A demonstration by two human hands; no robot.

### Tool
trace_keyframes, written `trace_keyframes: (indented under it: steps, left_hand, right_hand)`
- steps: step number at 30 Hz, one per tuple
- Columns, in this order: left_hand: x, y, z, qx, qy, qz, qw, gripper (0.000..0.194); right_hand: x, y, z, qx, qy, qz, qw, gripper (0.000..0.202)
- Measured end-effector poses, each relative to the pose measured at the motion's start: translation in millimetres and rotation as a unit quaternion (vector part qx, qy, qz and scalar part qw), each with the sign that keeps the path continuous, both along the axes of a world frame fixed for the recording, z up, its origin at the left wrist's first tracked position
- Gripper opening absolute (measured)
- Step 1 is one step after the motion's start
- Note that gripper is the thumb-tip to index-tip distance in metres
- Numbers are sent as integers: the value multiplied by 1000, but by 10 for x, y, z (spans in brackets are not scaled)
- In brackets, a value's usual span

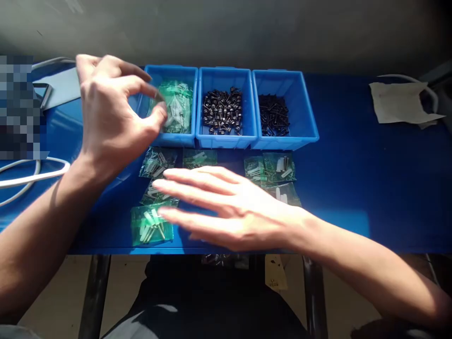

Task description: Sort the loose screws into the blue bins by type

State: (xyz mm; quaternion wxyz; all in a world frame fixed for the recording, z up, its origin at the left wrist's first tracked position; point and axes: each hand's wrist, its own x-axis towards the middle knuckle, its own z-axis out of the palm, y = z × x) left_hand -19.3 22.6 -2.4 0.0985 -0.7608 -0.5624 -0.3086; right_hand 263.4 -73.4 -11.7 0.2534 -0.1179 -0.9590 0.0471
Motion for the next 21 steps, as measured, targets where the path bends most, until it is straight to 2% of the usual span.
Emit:
trace_keyframes:
  steps: [1, 2, 3, 4, 6, 10, 12, 15, 19, 21]
  left_hand:
    - [1, -12, 14, -3, 28, 5, 1000, 34]
    - [15, -42, 39, 18, 41, -22, 999, 42]
    - [37, -84, 67, 47, 48, -77, 995, 46]
    - [63, -131, 93, 68, 44, -129, 988, 40]
    - [115, -218, 120, 77, 48, -184, 979, 27]
    - [196, -311, 79, 101, 80, -210, 969, 25]
    - [226, -338, 63, 107, 66, -209, 970, 26]
    - [264, -373, 71, 102, 46, -203, 973, 25]
    - [288, -378, 84, 114, 27, -223, 968, 31]
    - [291, -359, 82, 133, 28, -243, 961, 36]
  right_hand:
    - [-42, -35, -26, 6, -48, 23, 999, 53]
    - [-80, -70, -61, 11, -79, 39, 996, 55]
    - [-111, -102, -103, 21, -93, 49, 994, 56]
    - [-133, -130, -148, 32, -93, 54, 994, 55]
    - [-149, -171, -221, 66, -65, 50, 994, 50]
    - [-122, -196, -188, 133, -2, 18, 991, 32]
    - [-121, -191, -105, 138, 12, 18, 990, 31]
    - [-151, -198, -8, 155, -21, 33, 987, 37]
    - [-175, -239, 11, 253, -29, 19, 967, 35]
    - [-145, -237, 10, 244, 15, 9, 970, 30]
